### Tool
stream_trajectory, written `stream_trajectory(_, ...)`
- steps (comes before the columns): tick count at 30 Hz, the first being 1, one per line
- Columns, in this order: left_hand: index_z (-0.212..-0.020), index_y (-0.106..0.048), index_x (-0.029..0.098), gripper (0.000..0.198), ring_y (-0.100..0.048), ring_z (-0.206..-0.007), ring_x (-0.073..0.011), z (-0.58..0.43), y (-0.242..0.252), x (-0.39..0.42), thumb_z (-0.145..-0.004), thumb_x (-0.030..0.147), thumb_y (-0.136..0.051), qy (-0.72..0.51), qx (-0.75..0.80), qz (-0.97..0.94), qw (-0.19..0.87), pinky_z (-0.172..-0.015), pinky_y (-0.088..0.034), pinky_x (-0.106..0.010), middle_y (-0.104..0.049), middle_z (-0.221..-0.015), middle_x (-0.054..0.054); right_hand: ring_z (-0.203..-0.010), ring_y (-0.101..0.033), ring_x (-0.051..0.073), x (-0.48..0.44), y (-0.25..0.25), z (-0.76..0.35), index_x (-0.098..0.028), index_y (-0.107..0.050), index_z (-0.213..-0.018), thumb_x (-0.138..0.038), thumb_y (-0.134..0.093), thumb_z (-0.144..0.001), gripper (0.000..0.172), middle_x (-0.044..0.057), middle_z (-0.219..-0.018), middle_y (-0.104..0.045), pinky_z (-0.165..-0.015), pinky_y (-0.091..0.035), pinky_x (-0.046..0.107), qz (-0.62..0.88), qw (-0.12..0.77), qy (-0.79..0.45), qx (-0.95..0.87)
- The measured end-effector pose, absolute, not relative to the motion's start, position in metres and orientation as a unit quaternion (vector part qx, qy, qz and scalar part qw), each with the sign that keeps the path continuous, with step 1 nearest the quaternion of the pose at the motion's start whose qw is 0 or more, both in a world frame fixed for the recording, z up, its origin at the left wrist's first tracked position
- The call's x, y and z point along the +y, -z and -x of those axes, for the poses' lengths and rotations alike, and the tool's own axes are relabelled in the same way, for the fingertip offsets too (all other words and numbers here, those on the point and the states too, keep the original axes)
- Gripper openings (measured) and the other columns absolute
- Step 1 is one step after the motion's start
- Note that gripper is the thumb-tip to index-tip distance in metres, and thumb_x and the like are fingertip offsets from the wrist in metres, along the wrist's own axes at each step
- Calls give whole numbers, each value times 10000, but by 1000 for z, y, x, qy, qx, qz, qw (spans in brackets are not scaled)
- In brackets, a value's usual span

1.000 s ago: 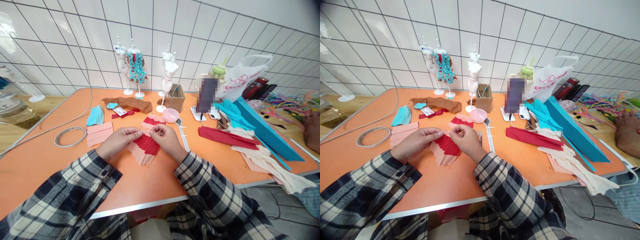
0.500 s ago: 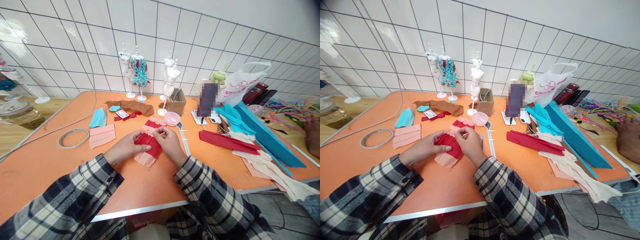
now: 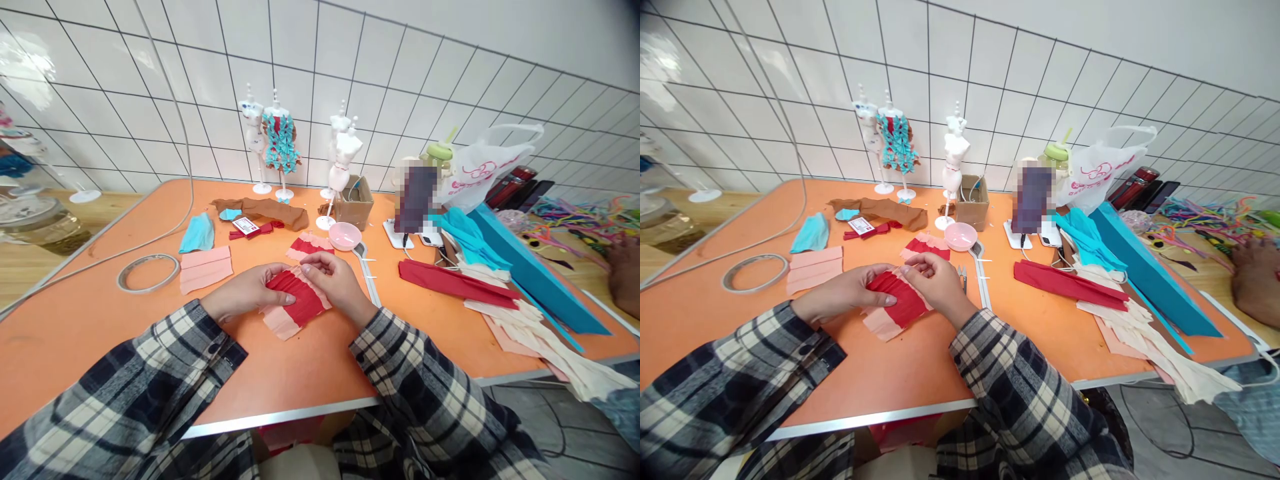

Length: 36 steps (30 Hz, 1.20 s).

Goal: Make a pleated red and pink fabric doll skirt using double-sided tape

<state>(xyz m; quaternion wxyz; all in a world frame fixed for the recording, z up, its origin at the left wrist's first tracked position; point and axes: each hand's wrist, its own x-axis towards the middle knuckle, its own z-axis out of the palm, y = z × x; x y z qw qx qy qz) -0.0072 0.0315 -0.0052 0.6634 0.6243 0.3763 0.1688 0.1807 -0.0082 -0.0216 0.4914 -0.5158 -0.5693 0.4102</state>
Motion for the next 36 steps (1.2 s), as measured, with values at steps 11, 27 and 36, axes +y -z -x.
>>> stream_trajectory(11, -976, -667, 201, 414, -684, -813, -192, 7, 5, 32, -623, 327, -842, -88, 321, -626, 705, -750, -543, -296, -726, -855, -19, -542, -487, 102, -7, 30, -183, -194, -573, -667, -476, -565, -835, 328, -42, -586, -554, -514, -359, 217, 575, 455, -344, -587)
stream_trajectory(27, -1120, -672, 243, 515, -695, -983, -237, 36, 3, 54, -649, 356, -847, -123, 331, -611, 708, -856, -547, -313, -744, -1058, -53, -635, -624, 152, -6, 23, -182, -189, -656, -940, -571, -630, -797, 409, 31, -790, -672, -495, -485, 234, 482, 498, -578, -432)
stream_trajectory(36, -1148, -662, 230, 480, -656, -1074, -237, 39, 1, 56, -763, 509, -727, -118, 382, -686, 607, -940, -515, -333, -732, -1113, -39, -490, -510, 78, -5, 28, -182, -166, -613, -755, -401, -685, -741, 246, -40, -616, -579, -485, -445, 204, 512, 450, -548, -485)
